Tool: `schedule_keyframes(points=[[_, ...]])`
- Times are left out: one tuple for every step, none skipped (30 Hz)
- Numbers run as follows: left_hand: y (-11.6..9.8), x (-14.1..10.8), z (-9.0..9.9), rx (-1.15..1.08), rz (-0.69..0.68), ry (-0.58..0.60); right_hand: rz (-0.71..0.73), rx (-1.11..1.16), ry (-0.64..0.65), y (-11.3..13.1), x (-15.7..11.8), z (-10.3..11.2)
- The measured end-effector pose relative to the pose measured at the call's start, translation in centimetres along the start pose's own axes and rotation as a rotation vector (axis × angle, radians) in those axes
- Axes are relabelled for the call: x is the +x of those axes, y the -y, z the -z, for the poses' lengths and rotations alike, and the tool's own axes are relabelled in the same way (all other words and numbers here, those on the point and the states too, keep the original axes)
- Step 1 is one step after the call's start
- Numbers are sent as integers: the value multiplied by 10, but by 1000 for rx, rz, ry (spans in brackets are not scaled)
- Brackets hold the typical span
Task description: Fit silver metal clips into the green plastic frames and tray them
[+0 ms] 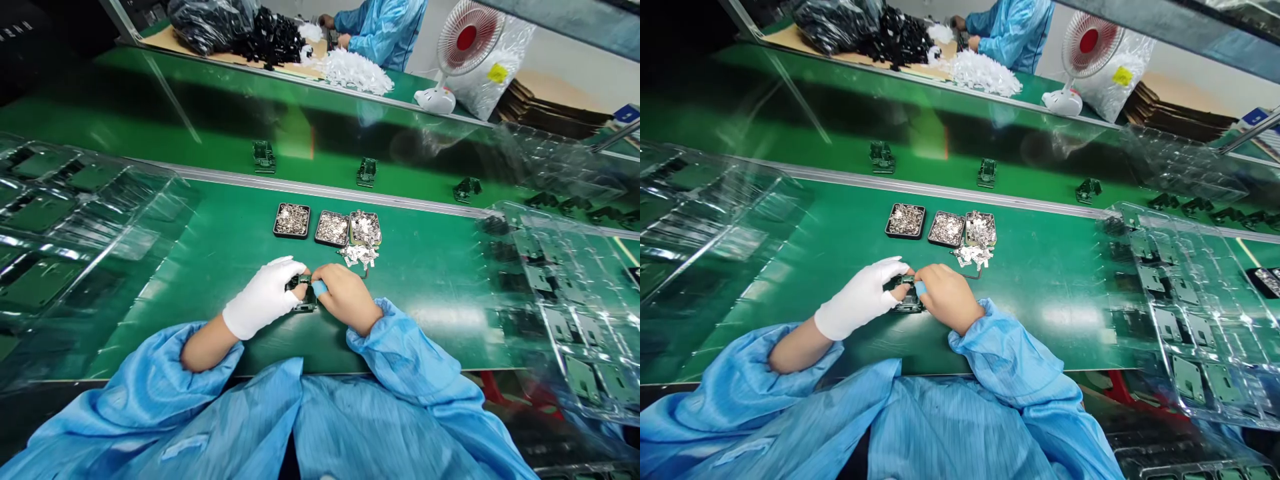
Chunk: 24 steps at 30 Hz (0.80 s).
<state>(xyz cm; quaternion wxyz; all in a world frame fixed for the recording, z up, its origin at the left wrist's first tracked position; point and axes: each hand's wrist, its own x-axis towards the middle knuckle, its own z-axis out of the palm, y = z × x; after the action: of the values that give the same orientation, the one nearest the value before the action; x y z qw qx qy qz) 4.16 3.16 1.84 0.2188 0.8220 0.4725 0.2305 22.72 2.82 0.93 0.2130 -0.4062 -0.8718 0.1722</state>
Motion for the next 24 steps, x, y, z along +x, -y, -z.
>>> schedule_keyframes(points=[[-2,0,1,47,-4,6,12,-14,14,2,0,-1],[-4,1,1,97,-10,13,22,-21,29,4,0,-1],[-6,0,1,151,-17,18,30,-25,43,5,0,-1],[-8,0,1,204,-27,22,36,-25,57,7,1,-1],[-10,-1,2,254,-38,24,40,-26,67,8,1,-1],[-12,-2,2,296,-49,26,43,-31,75,9,2,0],[-13,-2,2,326,-55,26,43,-40,82,10,3,1],[-14,-3,3,346,-58,27,43,-54,89,12,3,1],[-15,-3,3,360,-57,25,41,-68,96,13,4,1],[-15,-3,3,369,-54,20,38,-80,102,14,4,2],[-16,-4,3,375,-47,14,33,-88,106,16,5,1],[-16,-4,2,374,-41,9,27,-92,108,17,5,1],[-15,-4,1,369,-36,5,20,-91,107,18,5,1],[-14,-3,0,355,-33,5,15,-86,106,18,5,0],[-13,-3,0,332,-29,6,7,-77,102,18,5,0],[-11,-3,0,297,-23,9,-7,-64,95,17,5,1],[-9,-3,1,244,-10,8,-32,-45,82,15,5,2],[-6,-3,3,173,11,-4,-74,-22,62,13,5,3],[-3,-4,5,91,38,-26,-132,3,37,9,5,5],[-1,-5,7,10,64,-52,-202,26,13,5,5,6],[2,-6,9,-56,81,-78,-275,46,-4,0,5,8],[4,-7,11,-95,83,-96,-336,63,-7,-5,4,8],[6,-9,11,-103,67,-102,-377,77,6,-10,4,9],[8,-11,9,-84,38,-94,-394,89,34,-15,3,9]])
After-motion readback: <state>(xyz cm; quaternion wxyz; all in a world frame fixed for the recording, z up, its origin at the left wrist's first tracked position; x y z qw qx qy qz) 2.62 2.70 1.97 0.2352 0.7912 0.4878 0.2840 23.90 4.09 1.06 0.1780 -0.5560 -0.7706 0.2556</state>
